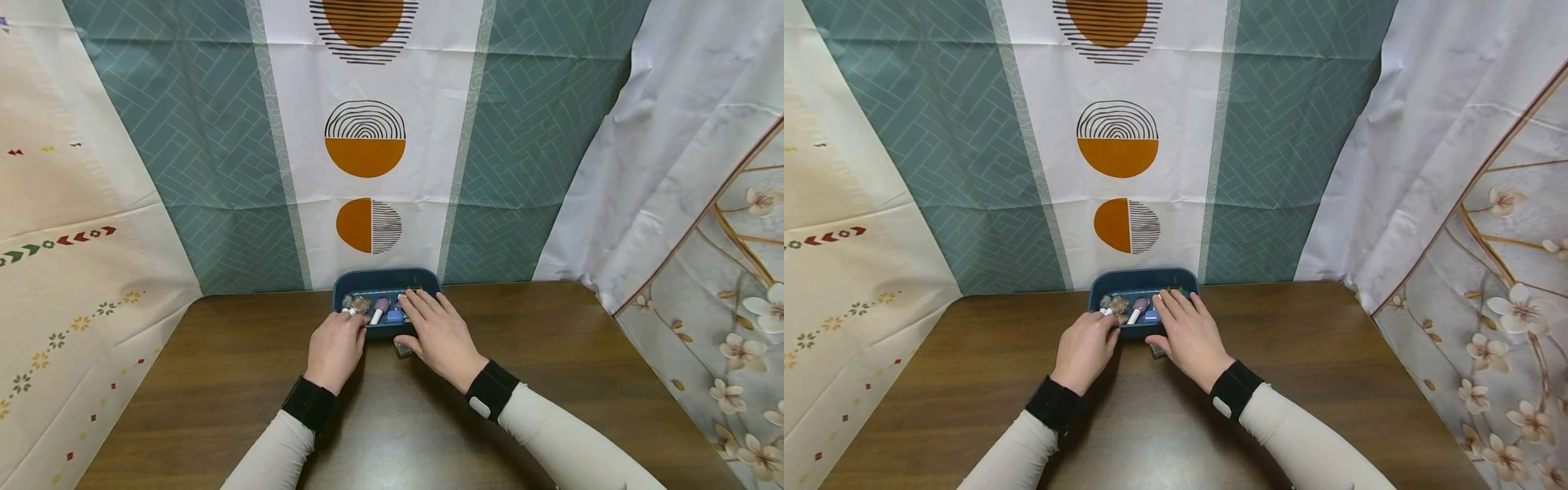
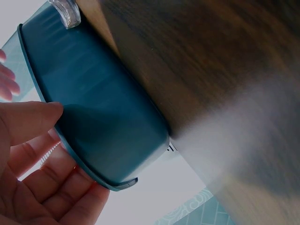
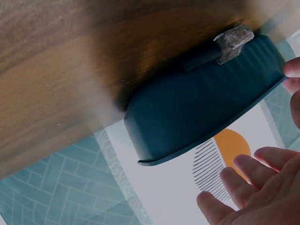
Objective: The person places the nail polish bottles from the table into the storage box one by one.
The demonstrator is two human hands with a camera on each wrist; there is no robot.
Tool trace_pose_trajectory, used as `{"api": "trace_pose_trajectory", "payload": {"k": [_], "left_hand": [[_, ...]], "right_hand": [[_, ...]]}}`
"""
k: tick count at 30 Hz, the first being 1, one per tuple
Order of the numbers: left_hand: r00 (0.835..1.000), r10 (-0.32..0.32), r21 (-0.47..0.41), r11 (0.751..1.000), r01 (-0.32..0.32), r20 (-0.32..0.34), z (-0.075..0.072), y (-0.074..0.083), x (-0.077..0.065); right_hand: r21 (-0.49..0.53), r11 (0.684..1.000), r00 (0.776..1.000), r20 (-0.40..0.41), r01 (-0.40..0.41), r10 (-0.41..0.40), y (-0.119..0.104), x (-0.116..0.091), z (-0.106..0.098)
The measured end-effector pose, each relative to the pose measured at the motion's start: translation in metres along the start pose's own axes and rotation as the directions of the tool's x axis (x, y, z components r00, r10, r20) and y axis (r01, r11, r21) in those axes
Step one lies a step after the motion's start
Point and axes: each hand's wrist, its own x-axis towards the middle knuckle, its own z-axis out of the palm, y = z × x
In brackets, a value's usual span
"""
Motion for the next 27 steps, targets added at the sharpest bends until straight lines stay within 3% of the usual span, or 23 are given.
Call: {"api": "trace_pose_trajectory", "payload": {"k": [11, 20, 27], "left_hand": [[1.0, 0.001, 0.005, 1.0, -0.001, -0.002, 0.001, -0.001, 0.0], [1.0, 0.018, 0.002, 1.0, -0.018, -0.022, 0.0, -0.001, -0.001], [1.0, 0.016, -0.002, 1.0, -0.016, -0.024, 0.001, -0.001, -0.001]], "right_hand": [[0.011, 0.999, 0.997, -0.052, 0.049, -0.048, -0.004, -0.01, -0.004], [0.049, 0.998, 0.999, -0.014, 0.04, -0.039, -0.005, -0.02, -0.004], [0.07, 0.993, 0.996, -0.007, 0.094, -0.094, -0.001, -0.03, 0.002]]}}
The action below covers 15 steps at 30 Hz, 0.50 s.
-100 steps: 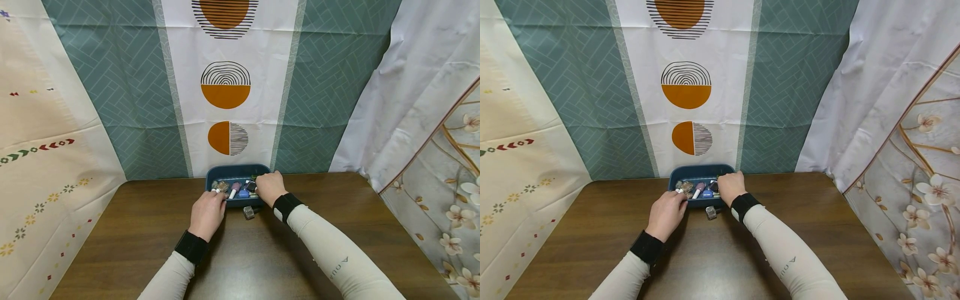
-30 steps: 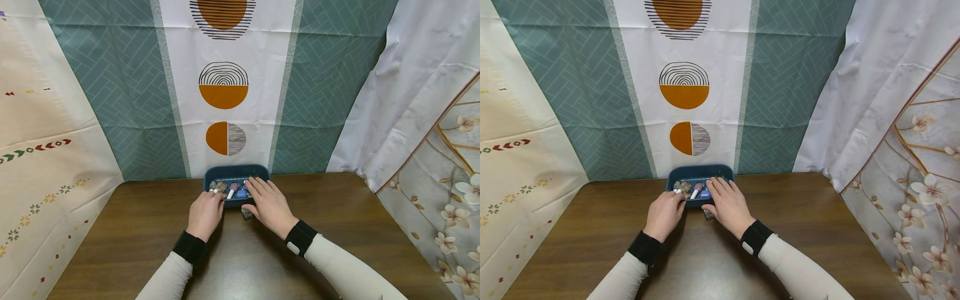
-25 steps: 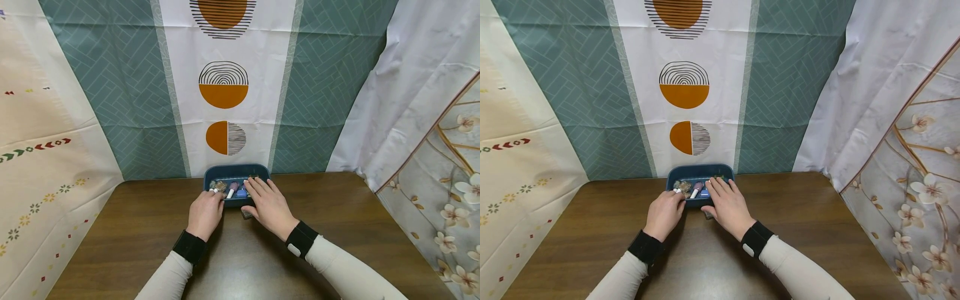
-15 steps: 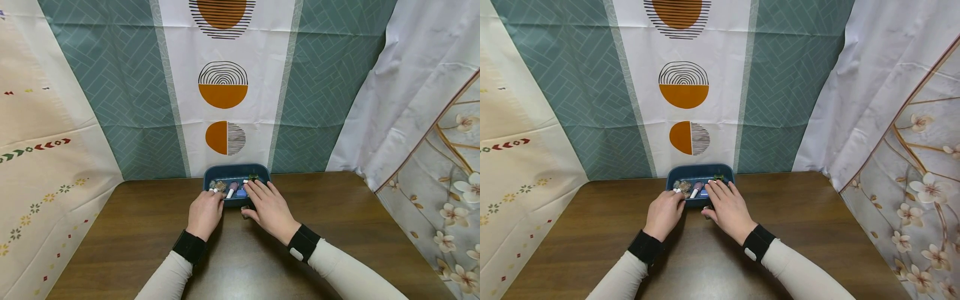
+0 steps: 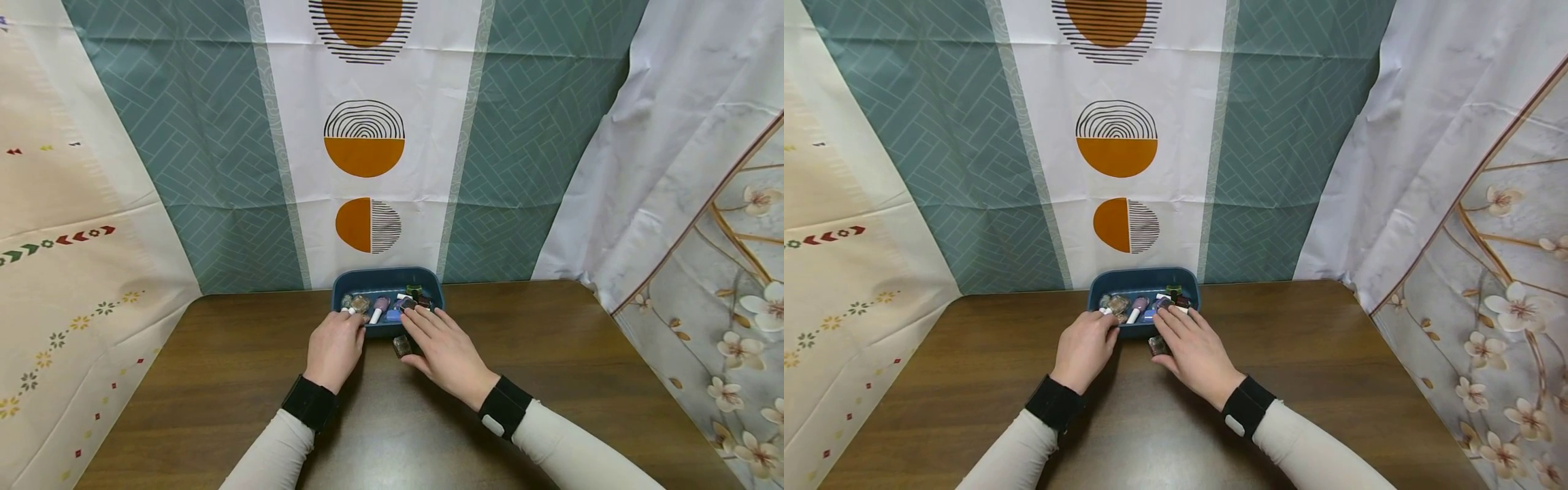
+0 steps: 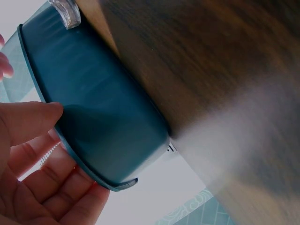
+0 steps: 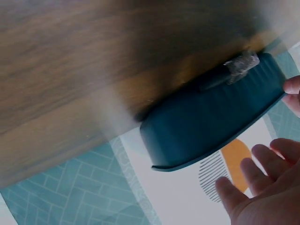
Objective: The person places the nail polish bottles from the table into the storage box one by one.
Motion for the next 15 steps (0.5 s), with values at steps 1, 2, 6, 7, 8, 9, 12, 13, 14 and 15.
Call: {"api": "trace_pose_trajectory", "payload": {"k": [1, 2, 6, 7, 8, 9, 12, 13, 14, 15], "left_hand": [[1.0, -0.002, 0.0, 1.0, 0.002, 0.003, -0.0001, 0.0002, 0.0001], [1.0, -0.004, 0.001, 1.0, 0.004, 0.005, -0.0001, 0.0003, 0.0002], [1.0, -0.01, 0.005, 1.0, 0.01, 0.012, -0.0013, 0.0014, 0.0005], [1.0, -0.012, 0.006, 1.0, 0.012, 0.014, -0.0015, 0.0016, 0.0005], [1.0, -0.012, 0.006, 1.0, 0.012, 0.015, -0.0016, 0.0016, 0.0005], [1.0, -0.012, 0.005, 1.0, 0.012, 0.015, -0.0017, 0.0015, 0.0005], [1.0, -0.012, 0.0, 1.0, 0.012, 0.015, -0.0025, 0.0018, 0.0004], [1.0, -0.01, -0.001, 1.0, 0.01, 0.012, -0.0025, 0.0018, 0.0002], [1.0, -0.009, -0.003, 1.0, 0.009, 0.011, -0.0027, 0.0019, 0.0002], [1.0, -0.009, -0.005, 1.0, 0.009, 0.01, -0.0029, 0.0021, 0.0001]], "right_hand": [[0.003, 1.0, 1.0, -0.002, 0.012, -0.012, 0.0007, -0.0011, 0.0007], [0.006, 1.0, 1.0, -0.008, 0.024, -0.024, 0.0013, -0.002, 0.0015], [0.026, 0.998, 0.998, -0.024, 0.059, -0.059, 0.0026, -0.005, 0.0025], [0.031, 0.997, 0.998, -0.026, 0.065, -0.065, 0.0026, -0.0056, 0.0024], [0.039, 0.997, 0.997, -0.028, 0.071, -0.07, 0.0026, -0.0061, 0.0026], [0.043, 0.996, 0.997, -0.029, 0.075, -0.074, 0.0026, -0.0068, 0.0022], [0.046, 0.995, 0.995, -0.036, 0.09, -0.089, 0.003, -0.0085, 0.0025], [0.043, 0.995, 0.995, -0.036, 0.094, -0.092, 0.0034, -0.0092, 0.0026], [0.04, 0.994, 0.995, -0.037, 0.098, -0.097, 0.0039, -0.0099, 0.003], [0.033, 0.994, 0.994, -0.039, 0.103, -0.102, 0.0043, -0.0107, 0.0032]]}}
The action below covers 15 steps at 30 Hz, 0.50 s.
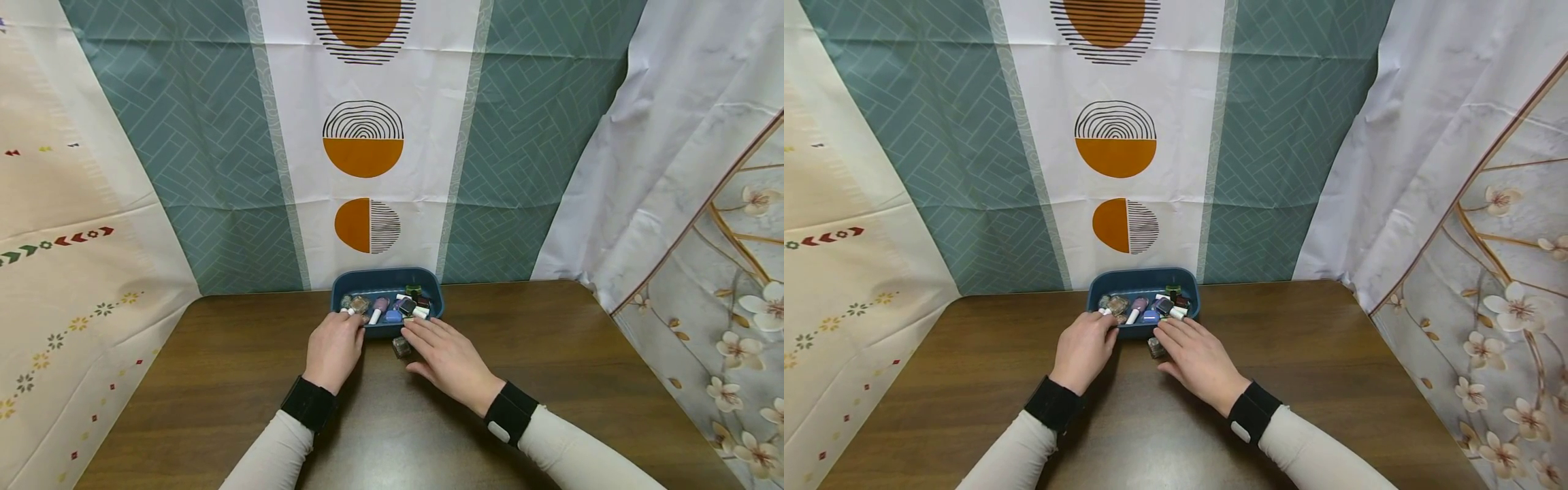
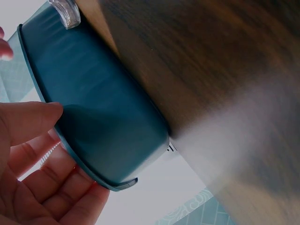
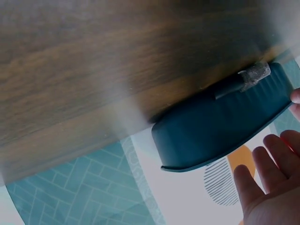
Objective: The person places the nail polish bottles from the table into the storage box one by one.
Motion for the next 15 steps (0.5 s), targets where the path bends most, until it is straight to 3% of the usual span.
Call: {"api": "trace_pose_trajectory", "payload": {"k": [15], "left_hand": [[0.999, 0.023, 0.016, 1.0, -0.023, -0.043, 0.005, -0.002, -0.0007]], "right_hand": [[-0.05, 0.999, 0.999, -0.033, -0.004, 0.003, 0.0013, -0.0019, 0.0096]]}}
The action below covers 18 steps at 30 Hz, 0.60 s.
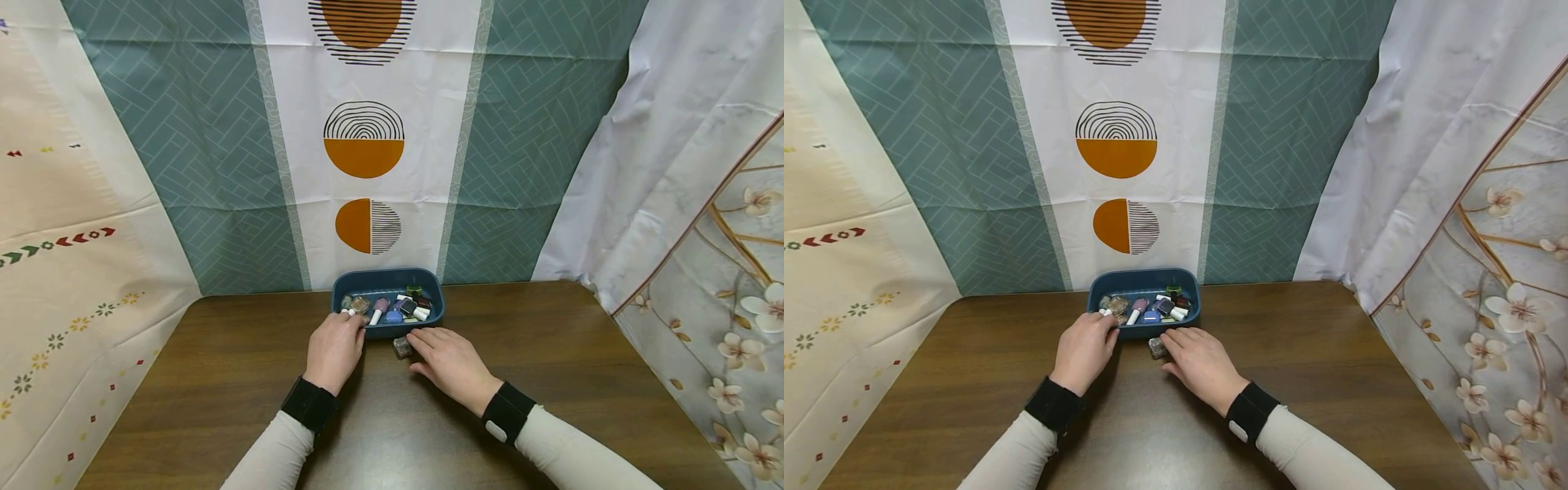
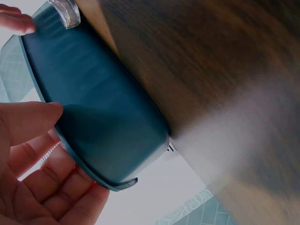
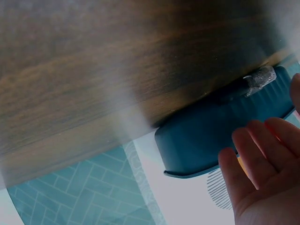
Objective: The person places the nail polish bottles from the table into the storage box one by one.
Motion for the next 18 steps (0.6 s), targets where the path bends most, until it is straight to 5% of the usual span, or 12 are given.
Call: {"api": "trace_pose_trajectory", "payload": {"k": [18], "left_hand": [[1.0, -0.01, -0.006, 1.0, 0.01, 0.02, -0.0015, 0.0004, 0.0003]], "right_hand": [[-0.022, 0.996, 0.991, 0.104, -0.085, 0.087, 0.0009, 0.0047, 0.0097]]}}
